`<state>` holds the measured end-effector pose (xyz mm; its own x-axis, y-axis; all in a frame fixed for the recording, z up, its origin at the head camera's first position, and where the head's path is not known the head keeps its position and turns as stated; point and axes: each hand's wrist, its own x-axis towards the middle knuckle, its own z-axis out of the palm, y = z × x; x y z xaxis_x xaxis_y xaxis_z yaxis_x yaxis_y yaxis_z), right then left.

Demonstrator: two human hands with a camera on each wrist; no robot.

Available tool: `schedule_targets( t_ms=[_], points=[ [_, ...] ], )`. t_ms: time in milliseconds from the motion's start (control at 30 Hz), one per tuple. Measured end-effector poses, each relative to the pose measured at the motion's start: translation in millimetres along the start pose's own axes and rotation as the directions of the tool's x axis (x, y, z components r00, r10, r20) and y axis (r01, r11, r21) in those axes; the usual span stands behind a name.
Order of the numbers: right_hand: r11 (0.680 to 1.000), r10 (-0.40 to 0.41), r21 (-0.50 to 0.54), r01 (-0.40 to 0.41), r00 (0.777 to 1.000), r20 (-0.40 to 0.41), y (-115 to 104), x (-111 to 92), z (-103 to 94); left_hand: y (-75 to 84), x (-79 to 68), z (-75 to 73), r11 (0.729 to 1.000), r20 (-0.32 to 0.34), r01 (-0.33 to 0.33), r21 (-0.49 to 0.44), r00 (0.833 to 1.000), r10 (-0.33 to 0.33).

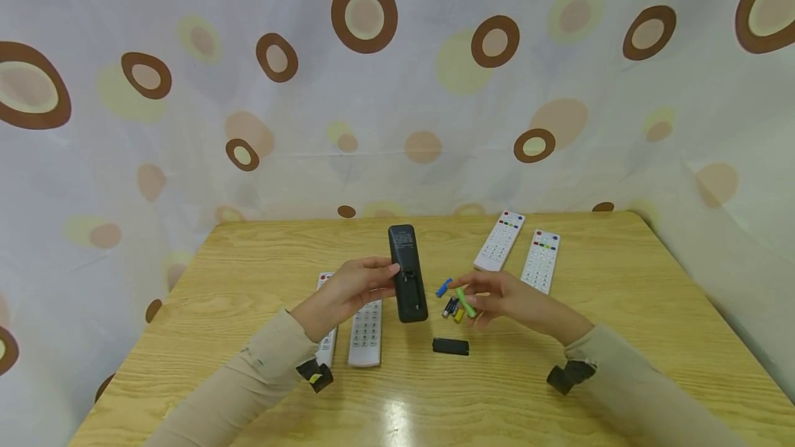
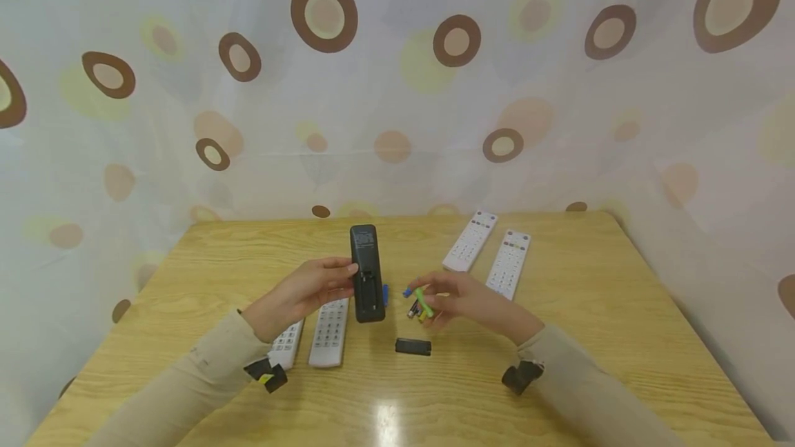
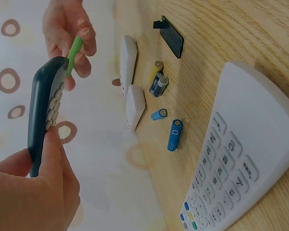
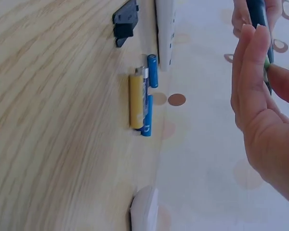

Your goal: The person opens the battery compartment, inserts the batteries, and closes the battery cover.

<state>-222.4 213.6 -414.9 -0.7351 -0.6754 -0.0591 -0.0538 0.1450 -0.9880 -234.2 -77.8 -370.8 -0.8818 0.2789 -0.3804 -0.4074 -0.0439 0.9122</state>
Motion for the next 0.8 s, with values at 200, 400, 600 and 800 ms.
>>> schedule_targets(
  t_ms=[200,400,600,800],
  points=[
    [0.997,-0.070,-0.050,0.066,0.994,-0.089,-10.4,1.6,10.5,0.1,0.6,0.8,1.000,0.015,-0.009,-0.001,1.000,0.009],
    [0.967,-0.182,-0.223,0.123,0.946,-0.267,-27.0,4.5,22.3,0.5,0.7,1.6,1.000,0.025,-0.012,0.003,1.000,0.012],
    [0.864,-0.415,-0.429,0.263,0.855,-0.313,-38.8,10.5,35.1,1.3,-0.5,3.9,1.000,0.054,-0.018,0.004,0.998,0.018],
    [0.852,-0.450,-0.450,0.268,0.814,-0.368,-42.9,14.0,49.9,1.7,-2.0,6.8,1.000,0.048,-0.021,0.015,0.999,0.021]
  ],
)
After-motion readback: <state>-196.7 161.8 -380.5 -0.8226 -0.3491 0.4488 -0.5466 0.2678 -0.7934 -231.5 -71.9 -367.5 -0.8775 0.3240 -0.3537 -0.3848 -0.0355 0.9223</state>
